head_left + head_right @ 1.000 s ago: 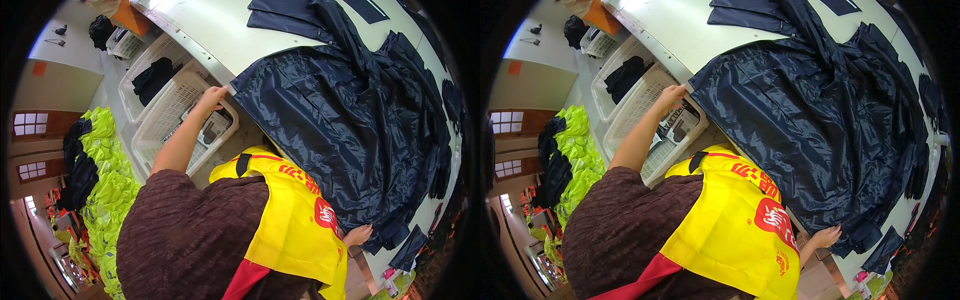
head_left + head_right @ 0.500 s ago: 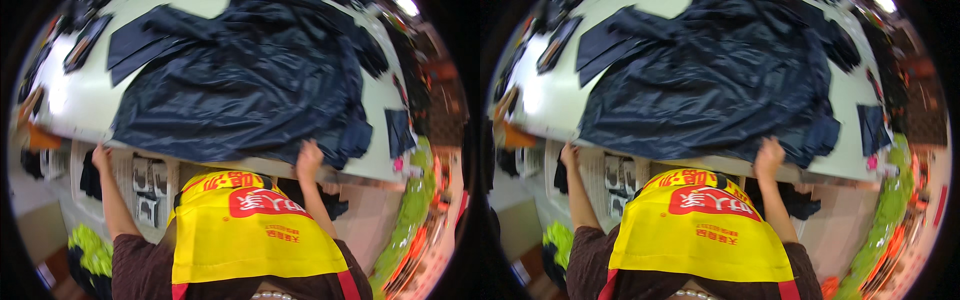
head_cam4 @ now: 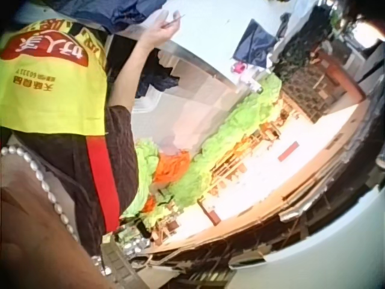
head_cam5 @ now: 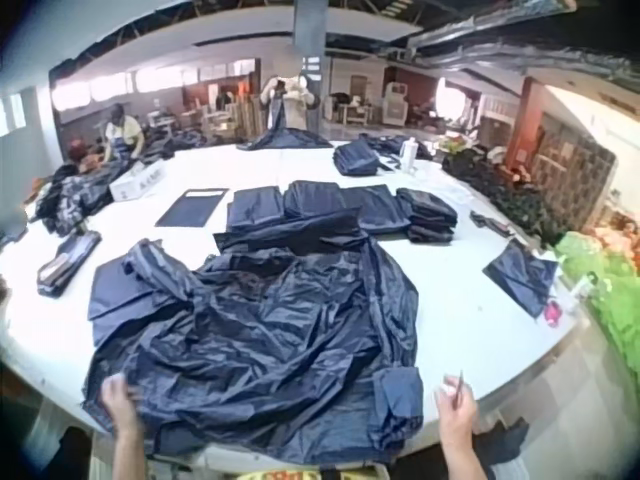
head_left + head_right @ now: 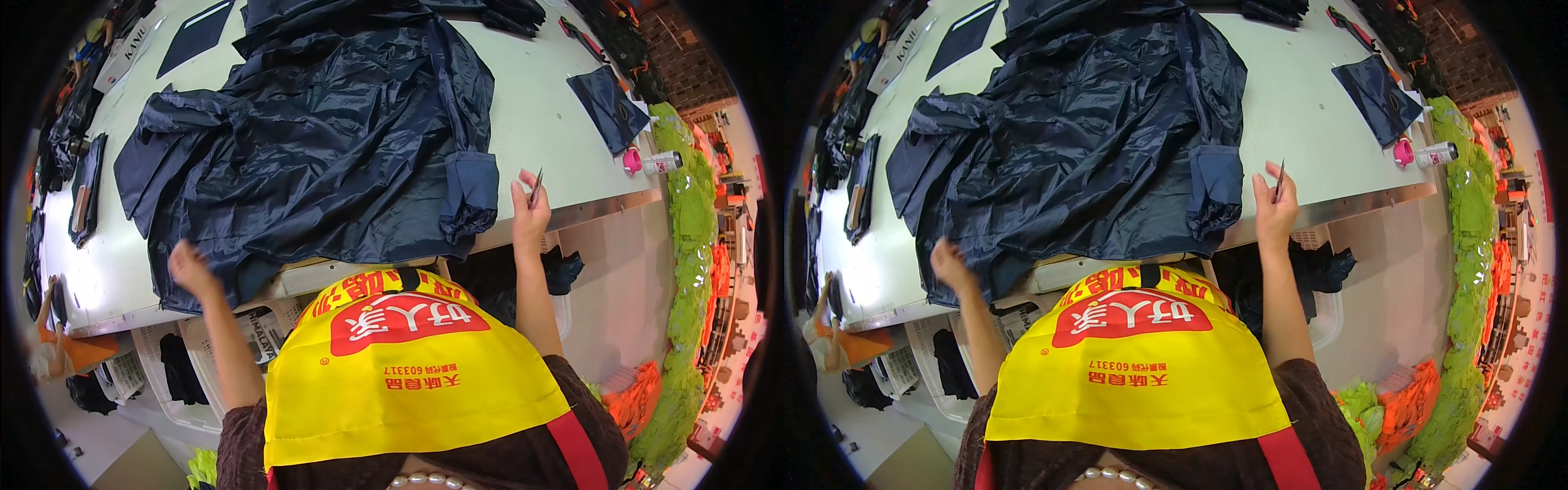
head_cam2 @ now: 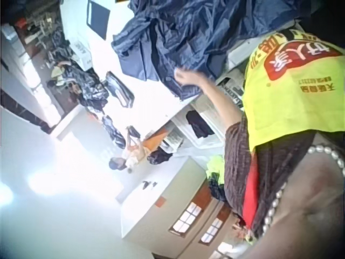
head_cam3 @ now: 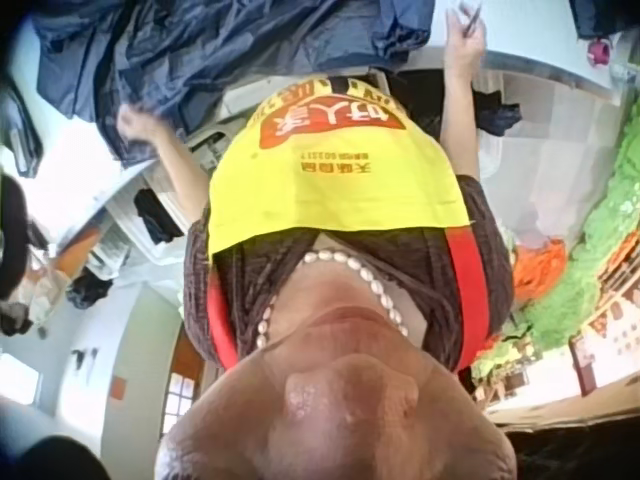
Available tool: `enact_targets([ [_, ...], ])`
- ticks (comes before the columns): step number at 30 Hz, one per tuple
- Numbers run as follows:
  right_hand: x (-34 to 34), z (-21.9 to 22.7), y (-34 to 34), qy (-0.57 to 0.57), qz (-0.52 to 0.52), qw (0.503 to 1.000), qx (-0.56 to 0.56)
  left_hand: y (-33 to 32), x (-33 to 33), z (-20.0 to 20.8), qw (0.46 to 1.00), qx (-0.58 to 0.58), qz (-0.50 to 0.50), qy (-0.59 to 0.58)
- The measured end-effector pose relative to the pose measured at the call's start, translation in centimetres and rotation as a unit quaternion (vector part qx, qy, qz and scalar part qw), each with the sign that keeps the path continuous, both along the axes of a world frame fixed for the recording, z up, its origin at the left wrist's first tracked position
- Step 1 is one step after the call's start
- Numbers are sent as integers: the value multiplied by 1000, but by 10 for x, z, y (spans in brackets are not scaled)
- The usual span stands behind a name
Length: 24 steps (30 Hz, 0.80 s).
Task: The person folds a dark blue jacket on a table, smooths it, and places it into a clear plastic bag. The person then retrieves another jacket from a basket and repeats the folding process.
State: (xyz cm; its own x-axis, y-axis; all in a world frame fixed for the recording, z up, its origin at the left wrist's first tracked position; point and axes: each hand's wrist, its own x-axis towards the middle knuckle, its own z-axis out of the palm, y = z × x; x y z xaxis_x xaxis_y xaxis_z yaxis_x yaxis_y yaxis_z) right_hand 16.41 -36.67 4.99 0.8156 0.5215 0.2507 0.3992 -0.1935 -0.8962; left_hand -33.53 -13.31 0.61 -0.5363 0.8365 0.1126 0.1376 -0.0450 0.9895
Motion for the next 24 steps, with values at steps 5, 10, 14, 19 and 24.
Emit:
enact_targets([
  [5,5,-36,31,289,146,946,22,-43,185,44,858,-115,-501,18],
  [10,-46,-19,69,299,212,930,-13,-80,279,53,728,-291,-621,16],
  [14,-61,14,75,365,333,866,-71,-80,292,35,772,-296,-553,-106],
  [19,-37,46,78,199,354,902,-144,-61,258,53,678,-341,-575,-304],
  [24,-44,53,81,350,379,851,-104,-55,232,50,675,-304,-596,-310],
])
